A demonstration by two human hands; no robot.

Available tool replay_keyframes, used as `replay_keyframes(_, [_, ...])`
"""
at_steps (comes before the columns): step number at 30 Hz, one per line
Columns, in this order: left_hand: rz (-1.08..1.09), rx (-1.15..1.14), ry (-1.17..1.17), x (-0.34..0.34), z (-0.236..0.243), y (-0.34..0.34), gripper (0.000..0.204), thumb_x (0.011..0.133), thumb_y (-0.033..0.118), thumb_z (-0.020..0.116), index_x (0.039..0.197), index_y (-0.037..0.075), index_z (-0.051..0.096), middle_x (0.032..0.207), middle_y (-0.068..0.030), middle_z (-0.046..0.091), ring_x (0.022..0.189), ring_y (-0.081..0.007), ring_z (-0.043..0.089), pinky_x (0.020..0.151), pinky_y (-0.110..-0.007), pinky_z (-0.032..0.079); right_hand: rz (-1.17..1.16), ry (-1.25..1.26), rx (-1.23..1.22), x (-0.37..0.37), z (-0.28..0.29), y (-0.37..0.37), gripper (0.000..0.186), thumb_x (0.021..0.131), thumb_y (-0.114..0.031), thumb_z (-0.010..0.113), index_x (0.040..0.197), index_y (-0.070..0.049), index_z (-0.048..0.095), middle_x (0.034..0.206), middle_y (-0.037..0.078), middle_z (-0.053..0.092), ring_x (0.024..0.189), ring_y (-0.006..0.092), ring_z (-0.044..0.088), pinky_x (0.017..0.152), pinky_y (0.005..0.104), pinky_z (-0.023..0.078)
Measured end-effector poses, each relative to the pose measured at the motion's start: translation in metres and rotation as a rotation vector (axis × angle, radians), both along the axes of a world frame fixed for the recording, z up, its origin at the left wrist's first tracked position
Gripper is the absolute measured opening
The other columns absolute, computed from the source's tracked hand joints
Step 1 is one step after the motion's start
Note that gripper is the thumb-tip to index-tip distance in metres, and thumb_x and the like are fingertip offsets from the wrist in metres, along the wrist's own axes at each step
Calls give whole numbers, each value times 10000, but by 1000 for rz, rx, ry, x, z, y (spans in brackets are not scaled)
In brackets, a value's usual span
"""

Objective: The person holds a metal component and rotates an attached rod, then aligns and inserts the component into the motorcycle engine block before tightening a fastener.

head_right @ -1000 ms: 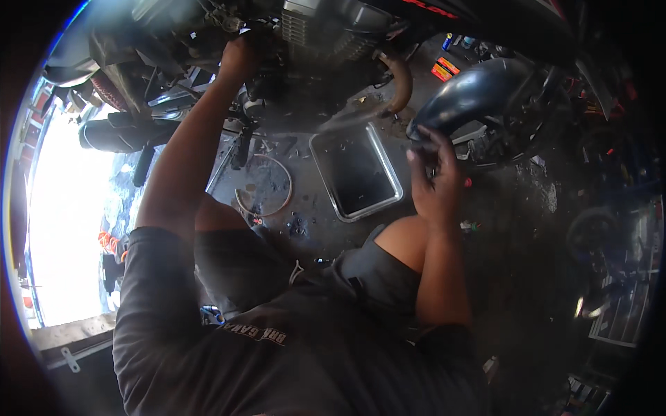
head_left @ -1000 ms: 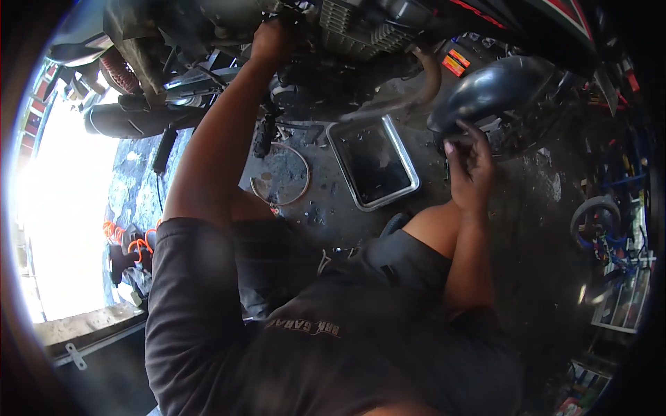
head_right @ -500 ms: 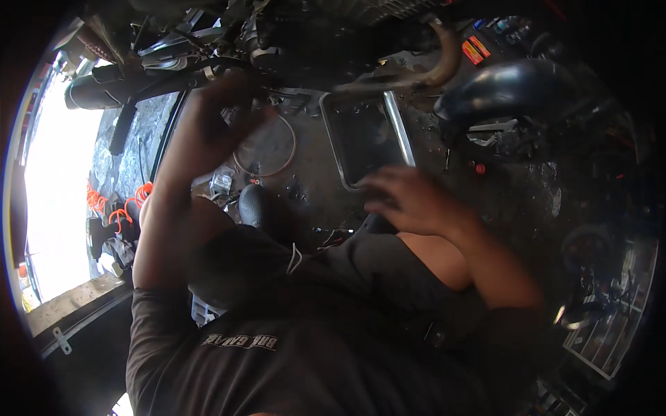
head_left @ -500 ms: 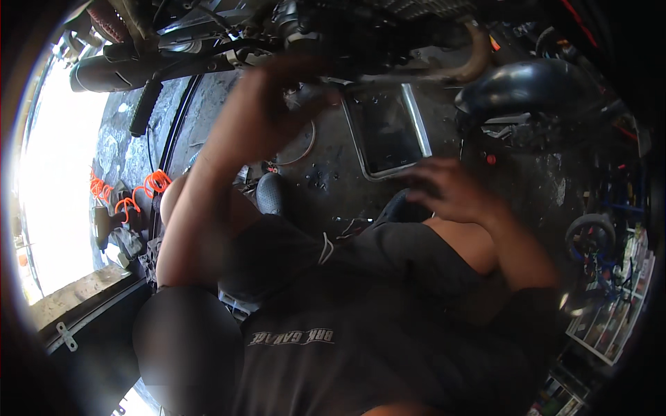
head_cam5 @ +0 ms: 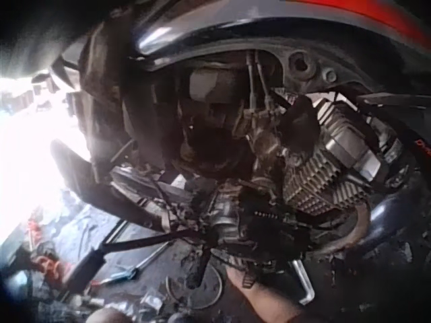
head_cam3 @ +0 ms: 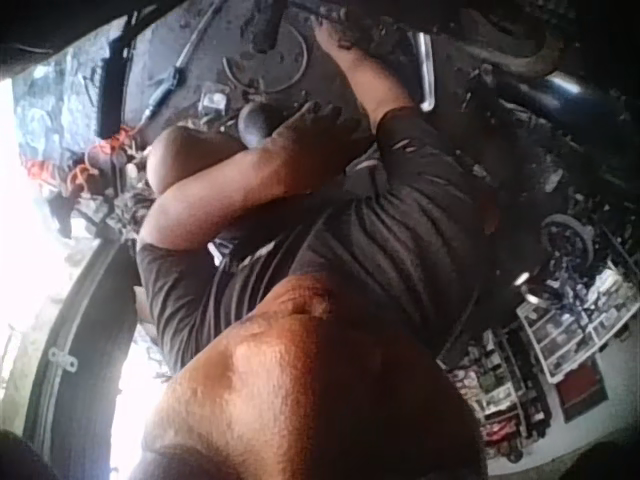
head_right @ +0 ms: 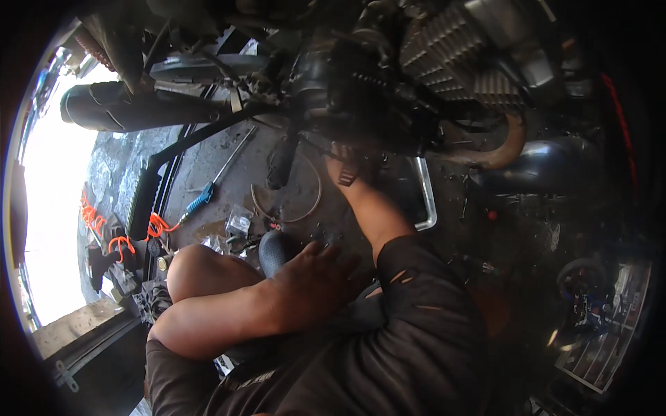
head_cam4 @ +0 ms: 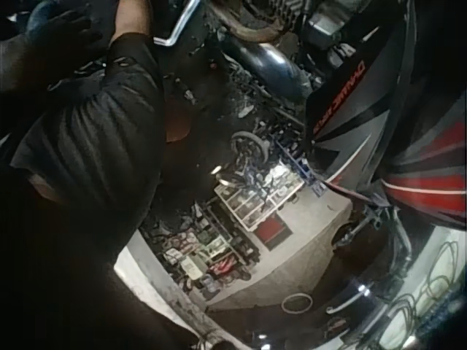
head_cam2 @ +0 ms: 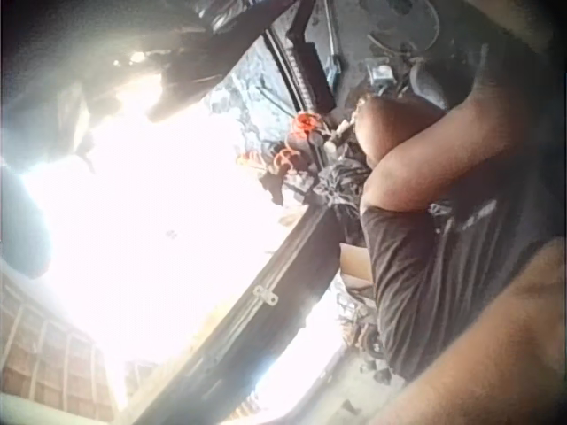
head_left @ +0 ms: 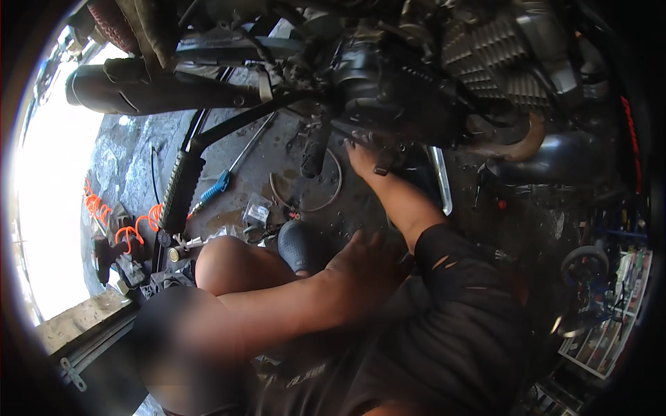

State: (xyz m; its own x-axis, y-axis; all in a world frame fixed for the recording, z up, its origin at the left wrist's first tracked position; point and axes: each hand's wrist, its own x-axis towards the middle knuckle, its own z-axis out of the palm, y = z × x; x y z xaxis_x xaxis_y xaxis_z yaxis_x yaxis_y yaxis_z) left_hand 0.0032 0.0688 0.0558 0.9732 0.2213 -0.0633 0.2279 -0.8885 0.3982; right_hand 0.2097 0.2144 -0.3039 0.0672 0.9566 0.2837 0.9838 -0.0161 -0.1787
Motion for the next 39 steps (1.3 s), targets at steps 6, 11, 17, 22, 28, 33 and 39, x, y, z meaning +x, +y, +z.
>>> replay_keyframes(6, [127,88,-39,-12,2,9,441,897,244,537,1319,131,596,1203,-116,612,1054,-289,612,855,-430,490,148,-68,-296,-3,18,4,324,925,-277,564,1144,-82,701,1225,217,650,1116,422,616,963,544,479])
replay_keyframes(11, [142,192,-32,-26,11,37,454,901,226,557,1330,77,548,1143,-117,639,1075,-303,622,907,-449,476,208,-40,-249,10,-28,-14,248,812,-246,668,990,-75,698,916,179,703,1012,404,657,882,481,525])
replay_keyframes(17, [544,52,-261,-42,1,82,274,878,222,684,1089,49,665,915,-187,680,794,-356,685,671,-440,546,478,492,-528,-25,107,-102,300,738,-197,718,1029,-123,714,1058,181,700,948,354,683,837,451,540])
replay_keyframes(22, [595,-110,-98,-25,-2,70,268,924,221,653,1101,21,677,954,-223,707,855,-406,681,732,-429,548,664,518,-227,-20,275,-149,217,782,-107,733,995,-70,722,954,95,707,912,242,702,824,351,560])
replay_keyframes(28, [438,-607,-399,9,19,74,255,920,218,698,1060,6,682,924,-127,736,835,-207,719,762,-333,555,504,579,18,14,366,-164,284,753,-36,763,1034,-52,725,998,85,722,928,193,704,835,312,552])
replay_keyframes(33, [431,-1016,-608,21,18,57,218,880,82,732,1058,-39,695,935,-102,734,874,-137,675,805,-319,533,339,698,80,11,387,-188,219,784,-39,755,1001,-68,754,944,55,750,850,139,710,781,277,551])
replay_keyframes(39, [489,-919,-645,29,14,47,221,875,150,763,1028,13,681,921,-57,723,866,-124,687,763,-300,549,231,970,70,11,381,-198,185,820,-58,753,1003,-84,760,946,13,761,856,58,673,743,245,535])
